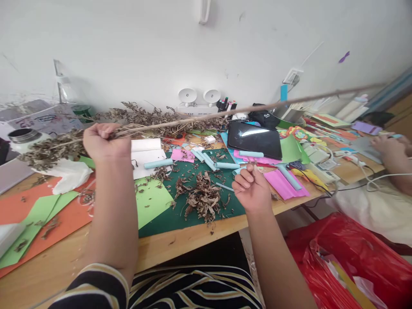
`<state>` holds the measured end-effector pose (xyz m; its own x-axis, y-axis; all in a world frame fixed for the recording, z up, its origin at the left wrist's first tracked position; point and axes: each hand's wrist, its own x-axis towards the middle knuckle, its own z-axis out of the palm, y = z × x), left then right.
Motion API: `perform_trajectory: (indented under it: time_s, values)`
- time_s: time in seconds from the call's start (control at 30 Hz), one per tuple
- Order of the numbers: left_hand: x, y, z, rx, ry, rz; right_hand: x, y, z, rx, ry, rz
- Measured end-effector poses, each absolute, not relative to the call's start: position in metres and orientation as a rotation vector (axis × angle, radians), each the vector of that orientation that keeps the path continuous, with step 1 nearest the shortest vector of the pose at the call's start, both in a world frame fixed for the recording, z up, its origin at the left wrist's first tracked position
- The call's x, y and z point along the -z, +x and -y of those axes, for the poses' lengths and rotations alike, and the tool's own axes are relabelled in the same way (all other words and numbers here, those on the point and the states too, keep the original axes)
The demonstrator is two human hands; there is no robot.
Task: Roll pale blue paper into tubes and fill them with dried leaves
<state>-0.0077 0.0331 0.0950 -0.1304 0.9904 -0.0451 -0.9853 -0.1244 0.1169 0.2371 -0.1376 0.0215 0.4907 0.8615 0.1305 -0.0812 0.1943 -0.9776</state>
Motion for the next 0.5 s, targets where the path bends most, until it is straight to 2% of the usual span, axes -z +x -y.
perform_trajectory:
  time_s: [0.2, 0.33, 0.4, 0.5]
  values:
    - [-0.095, 0.022, -0.019, -1.721, 0.132, -0.091, -0.003, 0.246, 0.131, -0.662, -1.594, 1.158]
    - [-0.091, 0.038, -0.012, -1.736, 0.205, -0.149, -0.031, 0.228, 0.163, -0.493, -1.588, 1.404]
    - [-0.087, 0.051, -0.006, -1.710, 0.264, -0.165, -0.054, 0.224, 0.174, -0.059, -1.384, 1.784]
    - [-0.080, 0.070, 0.005, -1.634, 0.311, -0.184, -0.076, 0.234, 0.166, 0.532, -1.561, 1.930]
